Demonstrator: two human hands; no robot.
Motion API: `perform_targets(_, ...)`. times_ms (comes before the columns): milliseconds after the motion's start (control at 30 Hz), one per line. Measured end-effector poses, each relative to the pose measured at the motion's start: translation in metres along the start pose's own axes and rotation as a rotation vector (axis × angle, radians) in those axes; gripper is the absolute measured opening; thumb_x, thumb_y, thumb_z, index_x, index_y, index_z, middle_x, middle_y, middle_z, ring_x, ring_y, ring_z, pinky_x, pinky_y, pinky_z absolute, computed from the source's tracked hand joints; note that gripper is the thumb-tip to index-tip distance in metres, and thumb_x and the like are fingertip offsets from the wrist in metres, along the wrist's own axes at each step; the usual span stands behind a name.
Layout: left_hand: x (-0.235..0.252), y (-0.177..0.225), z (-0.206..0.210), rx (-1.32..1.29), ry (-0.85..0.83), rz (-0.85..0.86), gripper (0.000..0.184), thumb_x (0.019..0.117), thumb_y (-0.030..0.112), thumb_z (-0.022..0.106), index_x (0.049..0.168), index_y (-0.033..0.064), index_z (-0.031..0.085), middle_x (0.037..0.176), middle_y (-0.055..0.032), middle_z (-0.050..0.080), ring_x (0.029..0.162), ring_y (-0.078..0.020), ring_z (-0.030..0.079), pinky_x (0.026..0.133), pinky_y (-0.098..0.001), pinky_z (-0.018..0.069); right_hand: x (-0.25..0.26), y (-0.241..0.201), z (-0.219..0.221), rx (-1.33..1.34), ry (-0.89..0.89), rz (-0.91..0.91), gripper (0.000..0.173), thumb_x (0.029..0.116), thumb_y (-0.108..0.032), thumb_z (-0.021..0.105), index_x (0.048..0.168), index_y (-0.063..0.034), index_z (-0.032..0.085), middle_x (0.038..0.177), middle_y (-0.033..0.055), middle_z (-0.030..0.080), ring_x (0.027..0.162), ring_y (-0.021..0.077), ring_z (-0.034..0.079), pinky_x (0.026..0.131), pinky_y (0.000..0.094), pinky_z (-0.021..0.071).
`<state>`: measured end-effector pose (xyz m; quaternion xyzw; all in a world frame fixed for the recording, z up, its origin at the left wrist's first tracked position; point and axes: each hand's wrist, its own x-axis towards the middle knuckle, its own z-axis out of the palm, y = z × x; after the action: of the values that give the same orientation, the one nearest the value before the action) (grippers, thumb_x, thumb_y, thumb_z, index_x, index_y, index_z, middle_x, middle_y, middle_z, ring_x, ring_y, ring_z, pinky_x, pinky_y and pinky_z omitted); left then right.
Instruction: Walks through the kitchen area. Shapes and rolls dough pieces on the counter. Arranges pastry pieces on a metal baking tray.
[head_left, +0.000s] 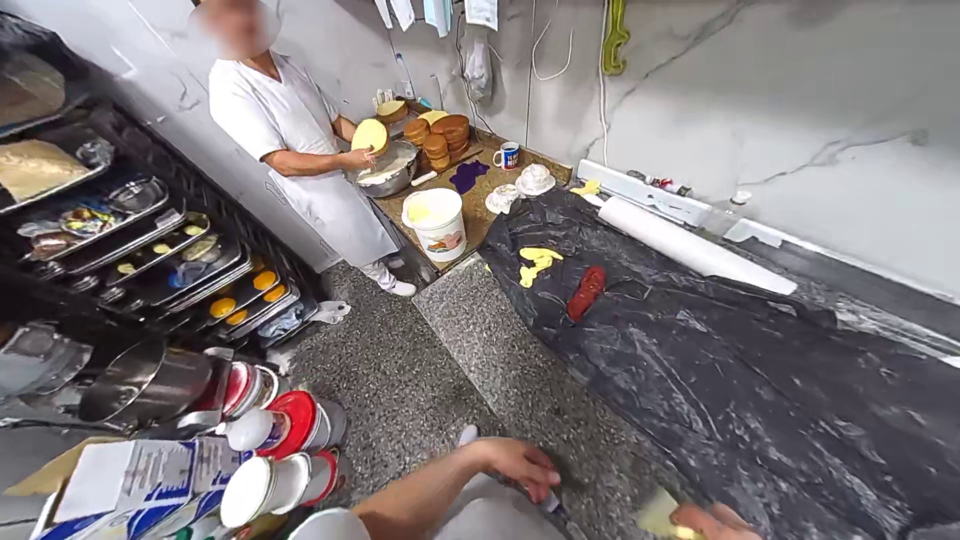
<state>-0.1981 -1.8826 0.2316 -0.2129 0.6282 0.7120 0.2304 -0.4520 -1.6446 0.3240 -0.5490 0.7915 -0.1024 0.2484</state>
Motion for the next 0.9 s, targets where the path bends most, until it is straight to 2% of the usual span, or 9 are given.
perform_targets(100,-0.003,0.039,-0.012,-0.369,0.062,0.249,0.053,0.1082,0.037,0.044,0.147,-0.0002,0.044,0.130,-0.0184,0.066,0.113,-0.0278,0.067,0.100,-0.0467,0.0549,0.029,-0.077,-0.003,0.047,0.274,-0.252,0.018,0.0950,-0.012,0.061,0.102,-0.0102,0.078,0.100,0.0106,0.076,0.101,0.0353,0.069,0.089,0.0575,0.0530)
perform_targets(267,-0.045,0.094,-0.069,-0.945,0.270,0.447,0.049,0.1122,0.038,0.036,0.141,-0.0012,0.045,0.115,-0.0201,0.073,0.103,-0.0311,0.073,0.093,-0.0476,0.0599,0.084,-0.179,0.050,0.063,0.498,-0.357,0.017,0.0968,-0.022,0.066,0.106,-0.0170,0.080,0.118,0.0074,0.074,0.108,0.0311,0.068,0.090,0.0530,0.0535)
perform_targets(333,-0.065,0.093,-0.099,-0.710,0.302,0.531,0.041,0.1109,0.027,0.043,0.135,-0.0064,0.051,0.113,-0.0183,0.073,0.101,-0.0257,0.073,0.093,-0.0438,0.0600,0.102,-0.201,0.065,0.241,0.576,-0.279,0.033,0.0905,-0.037,0.077,0.110,-0.0102,0.075,0.121,0.0139,0.069,0.116,0.0313,0.063,0.098,0.0518,0.0506)
perform_targets(400,-0.083,0.086,-0.120,-0.291,0.319,0.669,0.036,0.1045,0.021,0.056,0.123,-0.0086,0.062,0.115,-0.0158,0.071,0.105,-0.0191,0.070,0.098,-0.0410,0.0568,0.120,-0.216,0.076,0.605,0.696,-0.138,0.054,0.0878,-0.045,0.078,0.120,-0.0049,0.061,0.119,0.0059,0.065,0.116,0.0147,0.062,0.101,0.0362,0.0532)
perform_targets(467,-0.083,0.079,-0.126,-0.032,0.307,0.794,0.035,0.1004,0.023,0.063,0.116,-0.0081,0.067,0.113,-0.0199,0.069,0.104,-0.0234,0.068,0.097,-0.0441,0.0557,0.142,-0.232,0.081,0.979,0.759,-0.006,0.060,0.0944,-0.062,0.062,0.130,-0.0149,0.051,0.114,-0.0115,0.066,0.107,0.0017,0.064,0.094,0.0268,0.0565)
perform_targets(533,-0.079,0.073,-0.119,0.019,0.329,0.836,0.036,0.1005,0.022,0.063,0.118,-0.0088,0.064,0.104,-0.0204,0.072,0.097,-0.0239,0.072,0.092,-0.0451,0.0586,0.163,-0.252,0.086,1.204,0.899,0.080,0.052,0.0934,-0.069,0.055,0.117,-0.0239,0.063,0.102,-0.0153,0.072,0.095,0.0015,0.069,0.085,0.0253,0.0592)
perform_targets(600,-0.077,0.067,-0.108,-0.030,0.403,0.845,0.038,0.1025,0.024,0.059,0.120,-0.0098,0.062,0.099,-0.0183,0.073,0.092,-0.0210,0.072,0.088,-0.0429,0.0601,0.176,-0.268,0.091,1.139,1.080,0.085,0.035,0.0985,-0.058,0.058,0.103,-0.0249,0.068,0.092,-0.0160,0.071,0.084,0.0006,0.068,0.076,0.0227,0.0596)
perform_targets(667,-0.075,0.064,-0.094,-0.095,0.441,0.885,0.043,0.1034,0.030,0.054,0.115,-0.0100,0.063,0.093,-0.0151,0.072,0.086,-0.0161,0.072,0.082,-0.0384,0.0614,0.168,-0.269,0.094,1.022,1.186,0.048,0.031,0.1010,-0.052,0.058,0.100,-0.0237,0.068,0.090,-0.0147,0.070,0.082,0.0011,0.068,0.074,0.0231,0.0599)
perform_targets(900,-0.053,0.067,-0.053,-0.099,0.356,1.091,0.050,0.1101,0.039,0.037,0.089,0.0001,0.060,0.077,-0.0029,0.061,0.072,-0.0045,0.061,0.069,-0.0246,0.0546,0.122,-0.249,0.102,0.849,1.304,-0.042,0.038,0.1056,-0.047,0.051,0.084,-0.0184,0.064,0.075,-0.0122,0.062,0.068,-0.0021,0.061,0.063,0.0183,0.0535)
